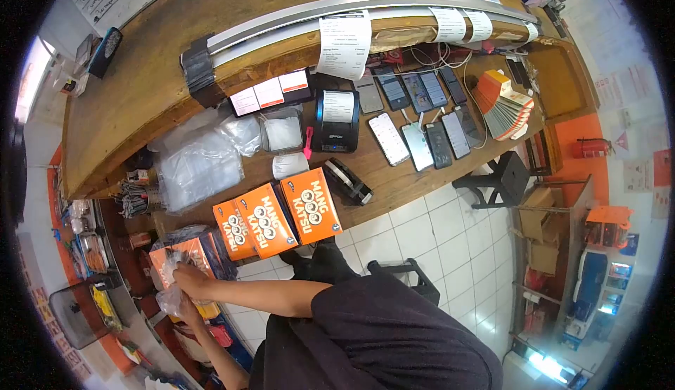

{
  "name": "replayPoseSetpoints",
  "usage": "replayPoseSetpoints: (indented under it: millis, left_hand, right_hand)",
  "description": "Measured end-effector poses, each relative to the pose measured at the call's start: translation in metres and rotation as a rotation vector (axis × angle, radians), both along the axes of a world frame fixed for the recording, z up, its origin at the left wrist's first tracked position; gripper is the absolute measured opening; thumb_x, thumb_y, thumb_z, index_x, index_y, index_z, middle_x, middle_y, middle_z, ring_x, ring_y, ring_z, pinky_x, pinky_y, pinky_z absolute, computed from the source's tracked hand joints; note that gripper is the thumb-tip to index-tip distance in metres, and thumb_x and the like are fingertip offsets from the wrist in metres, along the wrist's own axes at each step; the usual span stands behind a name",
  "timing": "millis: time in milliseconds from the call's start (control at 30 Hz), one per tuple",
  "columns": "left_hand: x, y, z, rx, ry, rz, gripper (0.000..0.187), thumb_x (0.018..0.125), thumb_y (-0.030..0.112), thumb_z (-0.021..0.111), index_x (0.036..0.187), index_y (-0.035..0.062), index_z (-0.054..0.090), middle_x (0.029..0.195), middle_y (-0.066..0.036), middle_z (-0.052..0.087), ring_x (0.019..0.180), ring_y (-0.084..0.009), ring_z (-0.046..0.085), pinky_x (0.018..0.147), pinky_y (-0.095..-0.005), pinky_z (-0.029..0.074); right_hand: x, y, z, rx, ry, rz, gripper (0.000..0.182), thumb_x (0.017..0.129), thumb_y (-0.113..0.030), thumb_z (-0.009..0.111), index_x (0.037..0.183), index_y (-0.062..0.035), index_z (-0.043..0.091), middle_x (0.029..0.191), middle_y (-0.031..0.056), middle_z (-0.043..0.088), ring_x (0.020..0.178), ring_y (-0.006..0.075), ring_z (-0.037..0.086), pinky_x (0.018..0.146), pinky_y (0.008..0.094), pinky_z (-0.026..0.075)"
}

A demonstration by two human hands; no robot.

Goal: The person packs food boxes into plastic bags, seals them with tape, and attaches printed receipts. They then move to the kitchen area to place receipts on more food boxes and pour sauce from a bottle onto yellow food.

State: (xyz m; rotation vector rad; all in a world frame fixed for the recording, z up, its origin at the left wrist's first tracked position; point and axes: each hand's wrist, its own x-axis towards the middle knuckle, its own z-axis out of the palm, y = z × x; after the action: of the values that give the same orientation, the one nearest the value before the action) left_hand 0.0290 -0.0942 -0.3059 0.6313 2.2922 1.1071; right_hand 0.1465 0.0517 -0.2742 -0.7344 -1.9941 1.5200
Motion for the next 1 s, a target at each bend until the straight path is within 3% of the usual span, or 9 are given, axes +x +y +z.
replayPoseSetpoints:
  millis: [133,233,333,433,533,633,733,900,1000]
  left_hand:
    - [0.016,0.011,0.019,0.089,-0.059,0.000,0.045,0.102,0.030,0.058,0.132,-0.0028,0.059,0.129,-0.013,0.064,0.118,-0.0252,0.060,0.100,-0.0364,0.045]
    - [0.012,0.021,0.032,-0.050,0.129,-0.061,0.043,0.101,0.030,0.059,0.126,-0.0048,0.064,0.124,-0.013,0.066,0.116,-0.0237,0.060,0.100,-0.0356,0.045]
    - [0.002,0.019,0.032,-0.054,0.180,-0.129,0.043,0.099,0.026,0.060,0.129,-0.0044,0.061,0.131,-0.013,0.062,0.122,-0.0247,0.057,0.103,-0.0361,0.043]
    - [0.030,0.032,0.056,0.050,-0.018,0.020,0.043,0.097,0.019,0.064,0.131,-0.0061,0.058,0.130,-0.014,0.062,0.117,-0.0244,0.060,0.099,-0.0347,0.047]
    - [0.043,0.043,0.067,0.094,-0.076,0.184,0.039,0.091,0.014,0.073,0.122,-0.0073,0.064,0.118,-0.016,0.066,0.104,-0.0197,0.063,0.088,-0.0324,0.052]
    - [0.029,0.027,0.044,0.291,-0.009,0.104,0.047,0.088,0.009,0.072,0.129,-0.0084,0.055,0.118,-0.015,0.064,0.104,-0.0214,0.063,0.089,-0.0333,0.052]
    - [0.019,0.013,0.033,0.348,0.253,-0.149,0.053,0.085,0.003,0.070,0.132,-0.0075,0.048,0.119,-0.014,0.061,0.104,-0.0233,0.062,0.090,-0.0346,0.052]
    - [0.000,0.004,0.018,0.231,0.164,-0.062,0.049,0.082,-0.001,0.069,0.127,-0.0070,0.051,0.120,-0.013,0.061,0.103,-0.0226,0.062,0.090,-0.0347,0.053]
    - [-0.001,0.006,0.031,0.144,0.095,-0.115,0.042,0.082,0.000,0.071,0.120,-0.0065,0.055,0.114,-0.011,0.063,0.099,-0.0200,0.062,0.087,-0.0323,0.052]
  right_hand:
    - [-0.009,0.002,-0.005,-0.054,-0.065,-0.055,0.013,0.082,-0.009,0.059,0.082,0.0018,0.065,0.095,0.0229,0.063,0.095,0.0416,0.063,0.078,0.0478,0.051]
    - [-0.002,0.009,0.005,-0.043,-0.067,-0.057,0.010,0.081,-0.008,0.060,0.082,0.0006,0.065,0.095,0.0223,0.064,0.094,0.0406,0.064,0.078,0.0478,0.051]
    - [-0.001,0.005,0.006,0.031,-0.019,-0.090,0.009,0.080,-0.005,0.060,0.083,0.0007,0.066,0.093,0.0223,0.066,0.093,0.0400,0.064,0.079,0.0469,0.051]
    - [0.001,0.005,0.007,-0.099,-0.001,-0.046,0.009,0.078,-0.003,0.063,0.084,0.0003,0.067,0.095,0.0218,0.067,0.096,0.0394,0.064,0.081,0.0455,0.051]
    - [-0.005,0.005,-0.004,-0.154,0.025,0.007,0.013,0.076,-0.003,0.065,0.089,0.0001,0.068,0.099,0.0215,0.068,0.098,0.0391,0.063,0.083,0.0453,0.050]
    - [-0.015,0.003,-0.014,-0.114,0.022,-0.008,0.018,0.076,-0.002,0.066,0.094,0.0003,0.069,0.100,0.0217,0.068,0.097,0.0397,0.064,0.084,0.0460,0.051]
    - [-0.014,0.005,-0.010,-0.060,-0.057,0.067,0.019,0.076,-0.001,0.065,0.095,0.0006,0.069,0.099,0.0219,0.068,0.097,0.0410,0.064,0.085,0.0470,0.051]
    - [-0.008,0.000,-0.004,-0.201,-0.087,-0.032,0.026,0.074,0.004,0.063,0.099,0.0038,0.070,0.104,0.0271,0.067,0.107,0.0429,0.062,0.090,0.0462,0.050]
    - [0.013,0.010,0.024,-0.223,-0.098,0.048,0.025,0.075,0.003,0.064,0.099,0.0023,0.070,0.104,0.0279,0.066,0.100,0.0434,0.064,0.086,0.0461,0.051]
